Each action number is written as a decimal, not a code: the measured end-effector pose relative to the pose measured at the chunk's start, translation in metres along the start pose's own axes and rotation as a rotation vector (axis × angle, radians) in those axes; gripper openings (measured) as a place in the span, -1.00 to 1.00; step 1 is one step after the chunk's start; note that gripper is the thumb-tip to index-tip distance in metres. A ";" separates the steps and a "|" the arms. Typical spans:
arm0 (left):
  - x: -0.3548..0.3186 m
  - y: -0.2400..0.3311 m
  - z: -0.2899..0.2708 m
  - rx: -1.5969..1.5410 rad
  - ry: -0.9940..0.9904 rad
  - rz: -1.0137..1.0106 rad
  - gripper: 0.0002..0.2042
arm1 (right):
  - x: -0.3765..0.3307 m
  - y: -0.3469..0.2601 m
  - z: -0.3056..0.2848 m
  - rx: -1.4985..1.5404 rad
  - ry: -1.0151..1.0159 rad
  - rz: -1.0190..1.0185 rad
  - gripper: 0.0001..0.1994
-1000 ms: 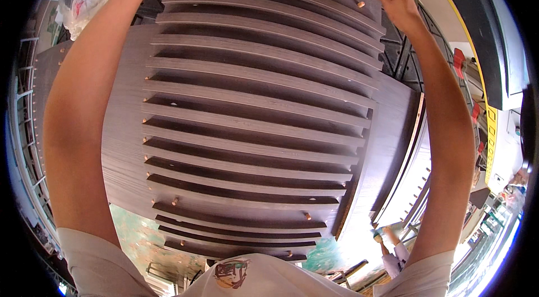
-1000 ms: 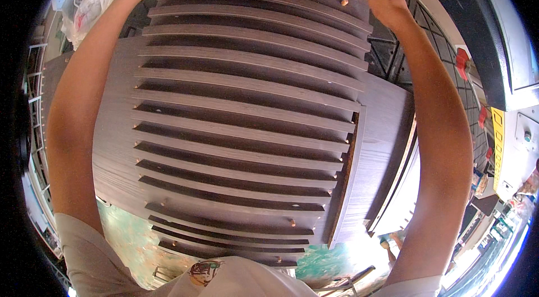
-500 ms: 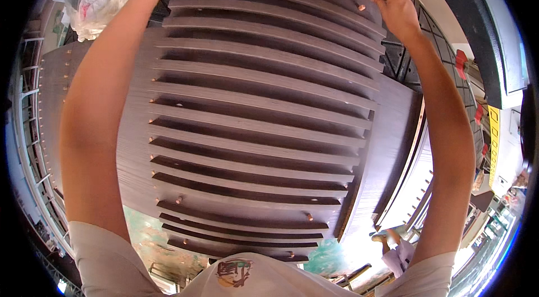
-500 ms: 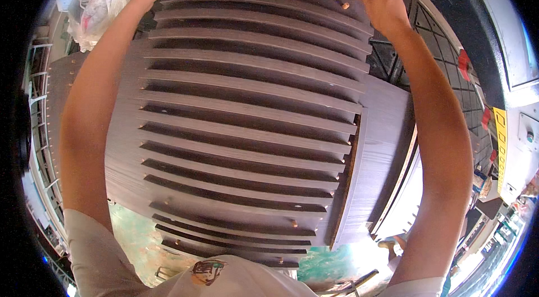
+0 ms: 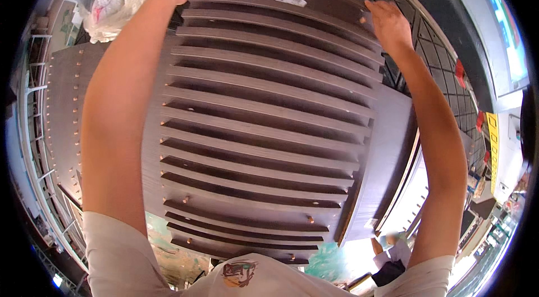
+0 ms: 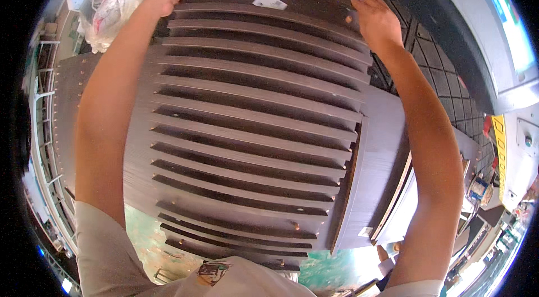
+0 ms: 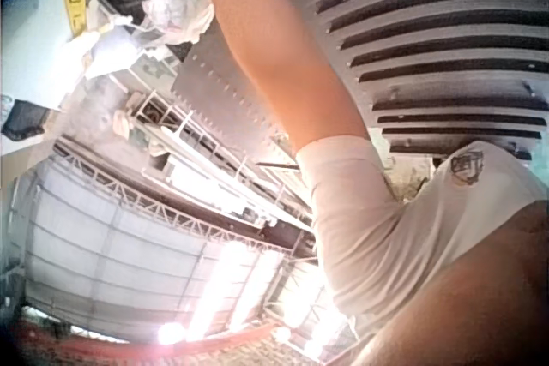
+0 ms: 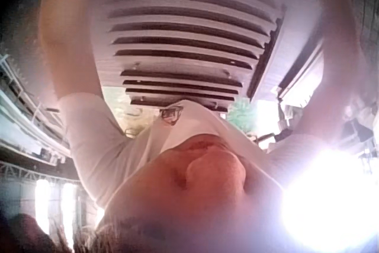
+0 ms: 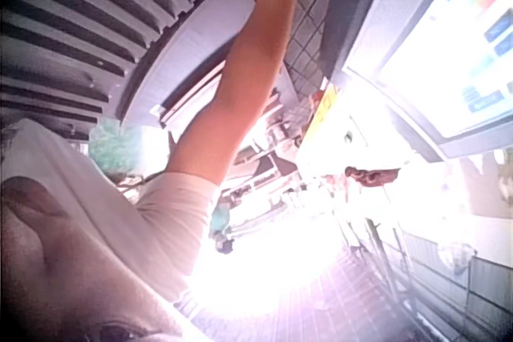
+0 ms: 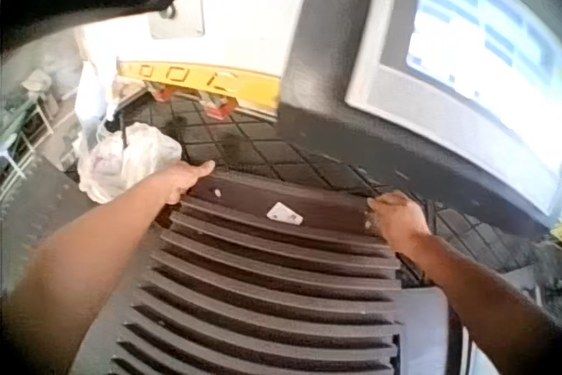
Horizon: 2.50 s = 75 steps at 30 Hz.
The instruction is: The person inserts thin wooden strips into slots on a large dark panel, then uses a scraper to smooth the surface and a cloth to wipe it. The person stacks the finished panel with others and picks up additional strips.
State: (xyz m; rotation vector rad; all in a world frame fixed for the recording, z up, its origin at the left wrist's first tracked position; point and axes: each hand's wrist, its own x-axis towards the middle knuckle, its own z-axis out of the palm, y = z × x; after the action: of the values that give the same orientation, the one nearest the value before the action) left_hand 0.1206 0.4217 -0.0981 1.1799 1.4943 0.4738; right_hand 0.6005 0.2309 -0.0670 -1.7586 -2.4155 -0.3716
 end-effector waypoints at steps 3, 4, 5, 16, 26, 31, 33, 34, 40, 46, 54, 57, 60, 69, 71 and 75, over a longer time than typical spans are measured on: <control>0.005 -0.011 0.011 -0.043 0.075 0.087 -0.08 | 0.014 -0.002 -0.015 0.173 -0.157 0.176 -0.67; 0.008 -0.019 0.008 -0.029 0.137 0.086 -0.06 | 0.027 -0.010 -0.022 0.238 -0.190 0.257 -0.67; 0.011 -0.020 0.006 -0.016 0.197 0.092 -0.04 | 0.042 -0.017 -0.027 0.299 -0.220 0.340 -0.67; -0.006 -0.004 0.044 -0.018 0.278 0.069 -0.09 | 0.087 -0.017 0.017 1.524 0.034 0.774 -0.49; -0.037 0.000 0.041 -0.009 0.327 0.026 -0.21 | 0.248 -0.236 -0.030 1.893 -0.080 0.347 -0.52; -0.042 0.016 0.043 0.018 0.270 -0.021 -0.23 | 0.264 -0.246 0.028 1.280 0.145 0.585 -0.53; -0.038 0.013 0.040 -0.005 0.304 0.026 -0.24 | 0.269 -0.238 0.023 1.286 0.030 0.562 -0.49; -0.035 0.014 0.042 0.015 0.310 0.048 -0.23 | 0.263 -0.232 0.027 1.239 0.093 0.493 -0.49; 0.008 -0.021 0.015 -0.006 0.246 0.056 -0.26 | 0.108 -0.226 -0.047 1.677 0.198 0.713 -0.47; 0.017 -0.020 0.008 -0.163 0.192 0.010 -0.10 | -0.211 -0.241 -0.133 1.357 0.094 1.377 -0.46; -0.119 -0.001 -0.020 0.026 0.325 0.284 -0.27 | -0.398 -0.291 -0.210 1.104 0.089 1.475 -0.55; -0.234 -0.051 -0.035 0.040 0.280 0.303 -0.48 | -0.415 -0.312 -0.218 1.134 0.047 1.483 -0.62; -0.381 -0.102 -0.060 0.236 0.324 0.158 -0.57 | -0.432 -0.332 -0.226 1.186 -0.020 1.459 -0.71; -0.662 -0.293 -0.061 0.015 0.269 -0.505 -0.46 | -0.512 -0.402 -0.217 1.111 -0.175 1.463 -0.52; -0.656 -0.298 -0.038 -0.121 0.148 -0.450 -0.40 | -0.496 -0.412 -0.222 1.132 0.026 1.397 -0.46; -0.647 -0.312 -0.024 -0.146 0.020 -0.260 -0.31 | -0.500 -0.420 -0.208 1.043 -0.196 1.408 -0.44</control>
State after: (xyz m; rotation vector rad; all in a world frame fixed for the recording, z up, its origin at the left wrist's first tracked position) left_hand -0.1056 -0.2556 -0.0179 0.8553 1.5763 0.4102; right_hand 0.3495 -0.4064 -0.0419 -2.2261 -0.5583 0.9945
